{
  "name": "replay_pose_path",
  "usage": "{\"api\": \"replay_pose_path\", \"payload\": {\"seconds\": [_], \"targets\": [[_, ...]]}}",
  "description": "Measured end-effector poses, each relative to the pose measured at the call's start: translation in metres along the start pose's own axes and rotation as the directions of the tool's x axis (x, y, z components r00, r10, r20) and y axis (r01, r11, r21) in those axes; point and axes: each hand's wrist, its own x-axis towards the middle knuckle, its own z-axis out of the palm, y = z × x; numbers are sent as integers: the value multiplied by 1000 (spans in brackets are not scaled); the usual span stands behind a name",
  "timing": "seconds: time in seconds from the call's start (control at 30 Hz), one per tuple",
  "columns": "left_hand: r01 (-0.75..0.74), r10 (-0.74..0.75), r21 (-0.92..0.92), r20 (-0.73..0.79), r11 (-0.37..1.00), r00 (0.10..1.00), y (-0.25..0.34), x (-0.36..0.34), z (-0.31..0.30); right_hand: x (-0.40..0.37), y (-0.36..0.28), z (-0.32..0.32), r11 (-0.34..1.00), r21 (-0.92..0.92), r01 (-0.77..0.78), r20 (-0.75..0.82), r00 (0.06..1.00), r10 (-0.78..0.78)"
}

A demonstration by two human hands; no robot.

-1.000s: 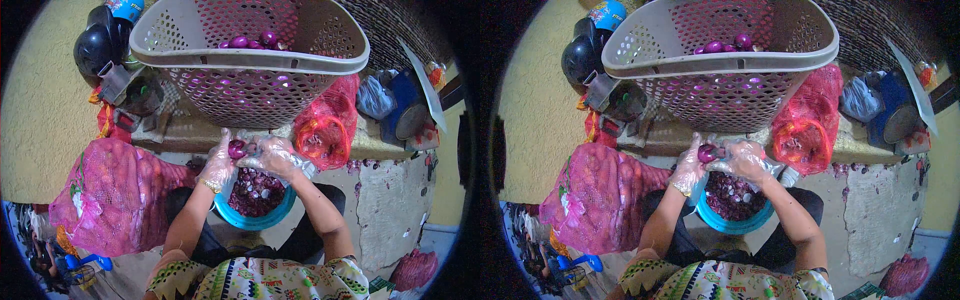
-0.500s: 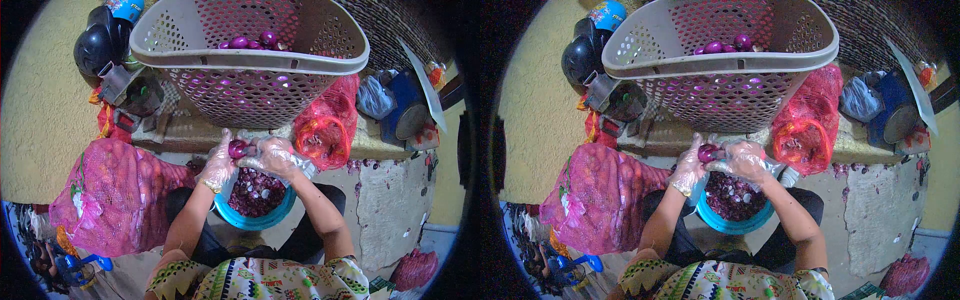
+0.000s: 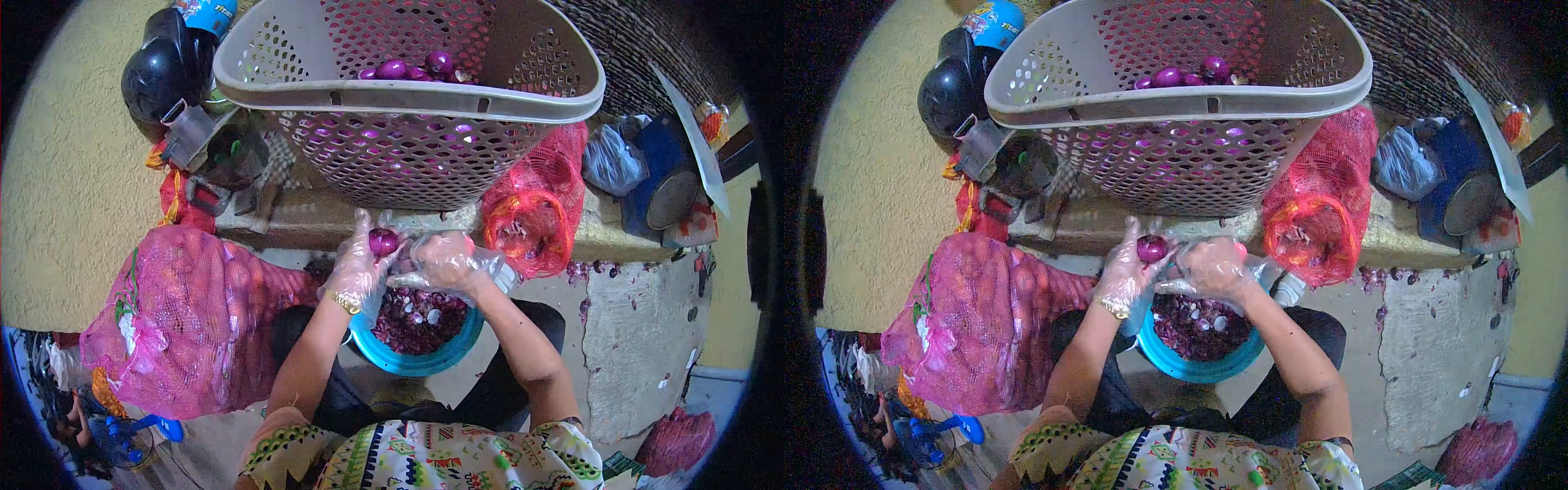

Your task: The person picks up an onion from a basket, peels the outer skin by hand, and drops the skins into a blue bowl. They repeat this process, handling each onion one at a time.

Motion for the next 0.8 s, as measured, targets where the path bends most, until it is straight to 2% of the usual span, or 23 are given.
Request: {"api": "replay_pose_path", "payload": {"seconds": [0.03, 0.1, 0.13, 0.17, 0.23, 0.27, 0.33, 0.47, 0.53, 0.8], "targets": [[-33, 32, -17, -50, 999, 998, 1, -2, 2, -1, 0, -1, 1000, 0, 0, 0, 1000, 0], [-43, 43, 11, -32, 999, 999, 0, 2, -3, -2, 0, -5, 991, 133, -23, -5, 1000, 24], [-53, 54, 39, -12, 998, 998, 0, 4, -6, -1, -2, -6, 991, 134, -22, -5, 1000, 23], [-53, 53, 39, -12, 998, 998, 1, 5, -10, 1, -4, -7, 983, 163, -89, -56, 994, 99], [31, -42, 78, 149, 996, 988, 4, 0, -11, 1, -5, -8, 947, 272, -171, -192, 954, 228], [31, -42, 78, 149, 996, 988, 3, -1, -9, 1, -5, -8, 947, 272, -172, -193, 954, 228], [-18, 4, 104, 125, 994, 992, -2, -5, -1, 2, -5, -5, 936, 324, -134, -332, 911, 245], [4, -12, 88, 84, 996, 996, -3, -9, 7, 0, -2, 2, 936, 313, -162, -272, 929, 252], [-19, 9, 121, 82, 993, 997, -3, -9, 5, 0, -6, -7, 933, 279, -226, -166, 946, 279], [1, -19, 132, 130, 991, 991, -4, -1, -5, 2, -3, -1, 967, 176, -185, -151, 965, 212]]}}
